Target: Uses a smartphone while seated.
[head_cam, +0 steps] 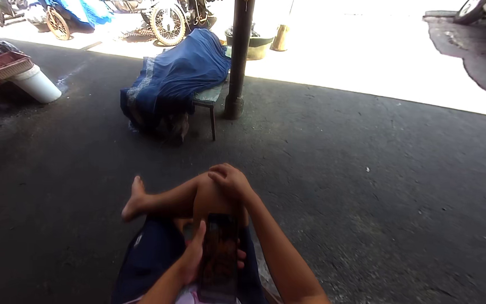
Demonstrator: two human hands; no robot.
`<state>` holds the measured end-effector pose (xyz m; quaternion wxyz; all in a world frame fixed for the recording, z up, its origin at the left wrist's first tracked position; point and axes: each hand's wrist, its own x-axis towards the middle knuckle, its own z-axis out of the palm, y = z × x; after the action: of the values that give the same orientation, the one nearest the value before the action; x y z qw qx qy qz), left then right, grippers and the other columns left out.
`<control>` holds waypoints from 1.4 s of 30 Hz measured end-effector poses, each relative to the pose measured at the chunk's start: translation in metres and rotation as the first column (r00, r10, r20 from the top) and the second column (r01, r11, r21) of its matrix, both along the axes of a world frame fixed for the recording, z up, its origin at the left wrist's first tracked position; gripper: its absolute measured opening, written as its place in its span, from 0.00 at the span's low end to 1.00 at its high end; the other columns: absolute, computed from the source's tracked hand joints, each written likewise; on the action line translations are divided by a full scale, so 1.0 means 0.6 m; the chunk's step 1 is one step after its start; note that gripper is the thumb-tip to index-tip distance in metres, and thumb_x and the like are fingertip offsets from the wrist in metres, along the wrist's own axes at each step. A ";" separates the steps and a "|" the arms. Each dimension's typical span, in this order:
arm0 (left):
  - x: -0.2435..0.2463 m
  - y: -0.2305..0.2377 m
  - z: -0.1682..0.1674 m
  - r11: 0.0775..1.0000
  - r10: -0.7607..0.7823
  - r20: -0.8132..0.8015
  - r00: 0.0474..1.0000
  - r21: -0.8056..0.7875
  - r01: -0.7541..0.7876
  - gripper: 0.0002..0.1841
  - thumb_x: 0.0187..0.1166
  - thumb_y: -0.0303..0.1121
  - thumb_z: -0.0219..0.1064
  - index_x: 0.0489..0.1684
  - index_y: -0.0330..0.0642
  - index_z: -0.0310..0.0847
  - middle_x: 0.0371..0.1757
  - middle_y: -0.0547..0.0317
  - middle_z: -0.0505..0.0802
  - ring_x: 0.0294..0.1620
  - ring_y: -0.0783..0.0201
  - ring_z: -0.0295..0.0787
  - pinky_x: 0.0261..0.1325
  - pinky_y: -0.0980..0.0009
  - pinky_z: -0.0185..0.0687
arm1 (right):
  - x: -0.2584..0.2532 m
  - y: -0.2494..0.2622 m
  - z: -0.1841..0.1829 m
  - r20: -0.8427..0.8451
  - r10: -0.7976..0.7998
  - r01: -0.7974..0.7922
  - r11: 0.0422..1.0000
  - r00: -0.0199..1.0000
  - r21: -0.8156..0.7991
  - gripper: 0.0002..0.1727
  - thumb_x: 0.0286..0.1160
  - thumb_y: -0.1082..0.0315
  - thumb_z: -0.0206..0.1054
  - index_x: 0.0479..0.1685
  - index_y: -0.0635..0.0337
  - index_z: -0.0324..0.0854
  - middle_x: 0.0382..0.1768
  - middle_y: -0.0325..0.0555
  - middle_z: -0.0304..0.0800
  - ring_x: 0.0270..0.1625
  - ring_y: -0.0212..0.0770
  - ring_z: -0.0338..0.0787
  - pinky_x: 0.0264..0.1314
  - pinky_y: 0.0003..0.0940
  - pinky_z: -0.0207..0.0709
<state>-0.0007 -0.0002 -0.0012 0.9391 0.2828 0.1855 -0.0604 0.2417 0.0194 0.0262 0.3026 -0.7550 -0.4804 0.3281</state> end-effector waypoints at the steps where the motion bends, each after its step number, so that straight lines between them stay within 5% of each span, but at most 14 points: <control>1: 0.000 -0.001 0.001 1.000 0.003 -0.006 1.000 0.000 -0.003 0.50 0.78 0.75 0.26 0.79 0.39 0.65 0.69 0.39 0.87 0.70 0.43 0.86 0.72 0.48 0.82 | 0.000 0.000 -0.001 -0.001 -0.002 0.002 1.000 1.000 -0.001 0.25 0.87 0.44 0.56 0.71 0.45 0.84 0.70 0.43 0.85 0.75 0.45 0.80 0.77 0.53 0.69; 15: -0.003 0.001 0.001 1.000 0.011 -0.001 1.000 -0.019 -0.011 0.48 0.82 0.70 0.20 0.79 0.38 0.63 0.69 0.40 0.87 0.69 0.44 0.87 0.71 0.49 0.83 | -0.007 -0.003 -0.004 0.010 -0.032 0.031 0.998 0.999 0.049 0.23 0.87 0.47 0.59 0.68 0.47 0.85 0.67 0.45 0.86 0.72 0.47 0.82 0.74 0.57 0.71; 42: -0.001 0.001 0.001 1.000 -0.017 0.010 1.000 0.015 0.017 0.52 0.77 0.77 0.29 0.80 0.37 0.65 0.70 0.40 0.87 0.70 0.43 0.86 0.72 0.49 0.82 | -0.001 -0.005 -0.003 0.000 -0.025 0.025 0.999 1.000 0.039 0.24 0.87 0.46 0.57 0.70 0.48 0.84 0.68 0.46 0.85 0.73 0.48 0.82 0.75 0.57 0.70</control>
<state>-0.0013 0.0004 -0.0008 0.9373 0.2918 0.1787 -0.0656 0.2409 0.0163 0.0243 0.3212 -0.7550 -0.4772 0.3149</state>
